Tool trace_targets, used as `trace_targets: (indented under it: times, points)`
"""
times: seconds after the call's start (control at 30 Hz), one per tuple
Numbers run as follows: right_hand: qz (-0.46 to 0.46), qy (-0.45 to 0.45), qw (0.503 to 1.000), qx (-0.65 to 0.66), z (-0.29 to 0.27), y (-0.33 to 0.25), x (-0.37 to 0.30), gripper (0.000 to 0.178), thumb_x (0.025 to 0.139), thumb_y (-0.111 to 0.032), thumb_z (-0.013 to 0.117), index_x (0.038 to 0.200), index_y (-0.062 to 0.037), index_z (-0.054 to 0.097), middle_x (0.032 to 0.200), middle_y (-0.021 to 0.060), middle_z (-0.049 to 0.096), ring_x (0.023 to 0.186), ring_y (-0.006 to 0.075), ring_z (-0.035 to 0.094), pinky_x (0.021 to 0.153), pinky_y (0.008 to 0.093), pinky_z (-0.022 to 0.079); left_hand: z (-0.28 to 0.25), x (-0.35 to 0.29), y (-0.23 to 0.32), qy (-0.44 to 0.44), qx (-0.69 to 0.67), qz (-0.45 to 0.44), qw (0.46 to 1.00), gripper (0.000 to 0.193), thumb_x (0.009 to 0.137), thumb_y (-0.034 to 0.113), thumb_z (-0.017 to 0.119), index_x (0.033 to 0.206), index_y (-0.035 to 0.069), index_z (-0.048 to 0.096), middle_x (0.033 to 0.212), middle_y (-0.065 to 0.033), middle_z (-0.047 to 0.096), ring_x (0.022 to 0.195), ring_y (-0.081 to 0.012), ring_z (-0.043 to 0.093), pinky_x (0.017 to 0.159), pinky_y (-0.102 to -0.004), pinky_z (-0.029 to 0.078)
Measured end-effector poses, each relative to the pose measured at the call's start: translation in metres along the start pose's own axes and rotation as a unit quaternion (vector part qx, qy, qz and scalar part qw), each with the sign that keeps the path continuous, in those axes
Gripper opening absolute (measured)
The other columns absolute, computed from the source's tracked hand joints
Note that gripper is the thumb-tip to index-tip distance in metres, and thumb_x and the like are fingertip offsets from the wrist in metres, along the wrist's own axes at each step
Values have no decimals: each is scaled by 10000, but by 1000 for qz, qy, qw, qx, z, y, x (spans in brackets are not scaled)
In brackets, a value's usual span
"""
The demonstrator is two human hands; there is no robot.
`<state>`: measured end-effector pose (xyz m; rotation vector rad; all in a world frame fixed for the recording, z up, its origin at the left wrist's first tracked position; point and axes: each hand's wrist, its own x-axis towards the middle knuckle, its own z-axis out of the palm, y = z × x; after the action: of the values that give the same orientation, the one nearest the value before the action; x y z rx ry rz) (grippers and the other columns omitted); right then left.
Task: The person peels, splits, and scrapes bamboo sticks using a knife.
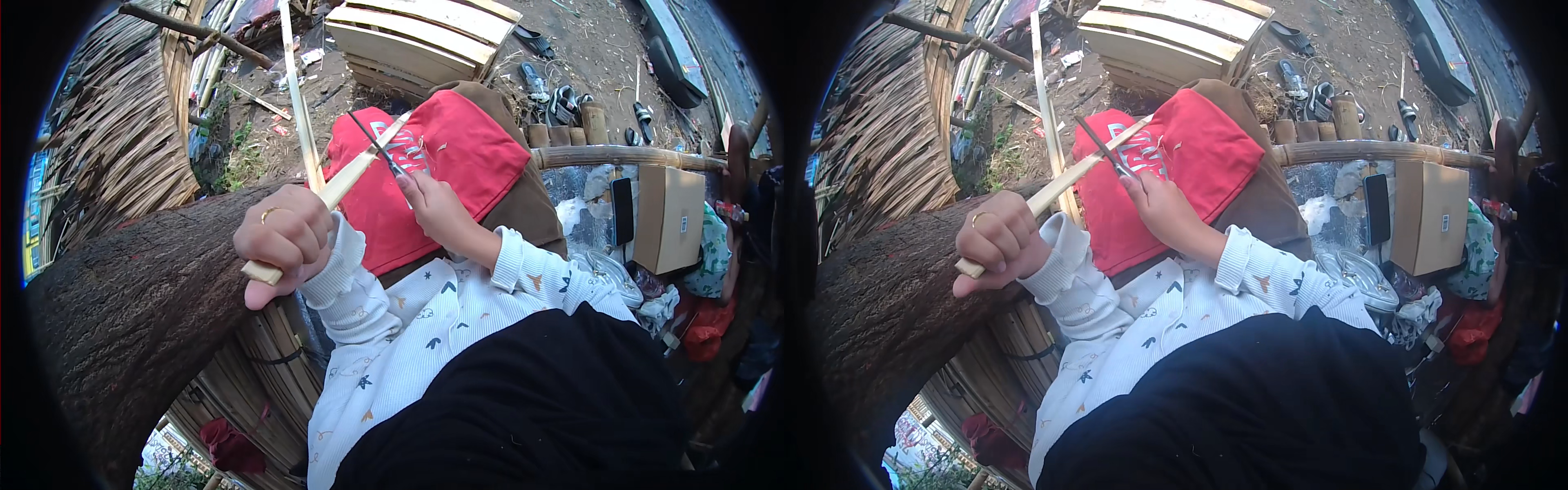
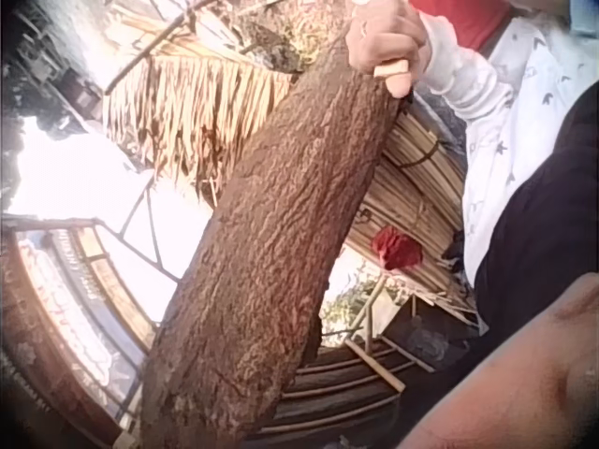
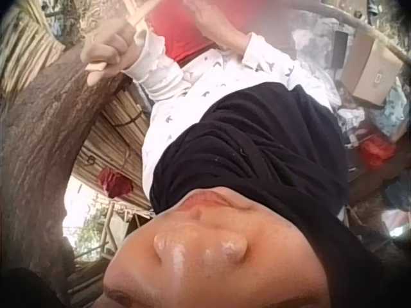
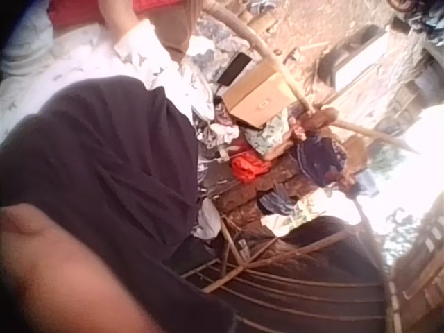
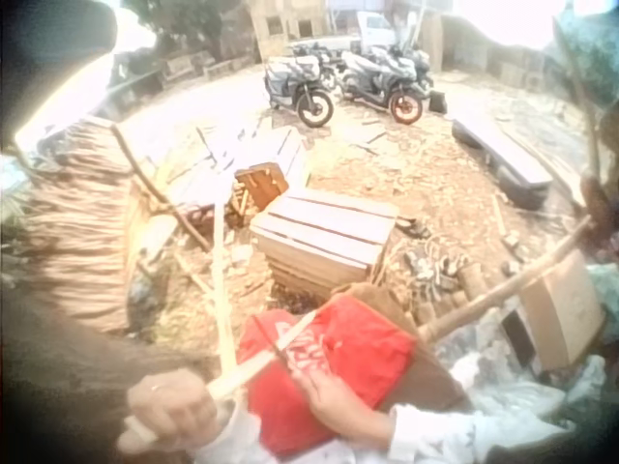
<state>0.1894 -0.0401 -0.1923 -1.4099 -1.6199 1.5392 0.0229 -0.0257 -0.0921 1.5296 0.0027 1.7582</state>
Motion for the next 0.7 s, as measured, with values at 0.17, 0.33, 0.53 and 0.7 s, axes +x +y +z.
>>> trace_targets:
  times: [0.17,0.33,0.53,0.7]
  points:
    - [252,-60,953,156,-32,45,18,566,977,-570,367,787,-56,510,563,40,510,382,147,500,362,297,437,14,-7,4,0,66,-36,997,555,927,533,538,580,130,379,442,42,395,323,-72,344,317,-223,252]
    - [194,-54,945,256,-49,18,17,536,945,-584,454,811,-70,526,591,19,521,422,119,513,384,281,450,55,-3,0,-125,94,-126,980,426,870,415,660,668,63,529,540,-24,475,447,-203,496,420,-321,367]
    - [137,-76,973,168,-68,-16,5,371,841,-289,728,983,-15,522,809,58,611,684,123,640,614,235,471,146,-8,-16,-220,151,-68,961,391,875,408,652,708,90,497,580,-10,459,487,-203,528,427,-328,394]
    - [86,-44,986,134,-75,-16,-3,433,781,-129,755,1076,-52,447,705,64,599,434,109,529,387,228,423,186,-18,-21,-294,163,-61,940,384,867,394,651,711,98,462,597,-6,465,541,-201,555,454,-320,429]
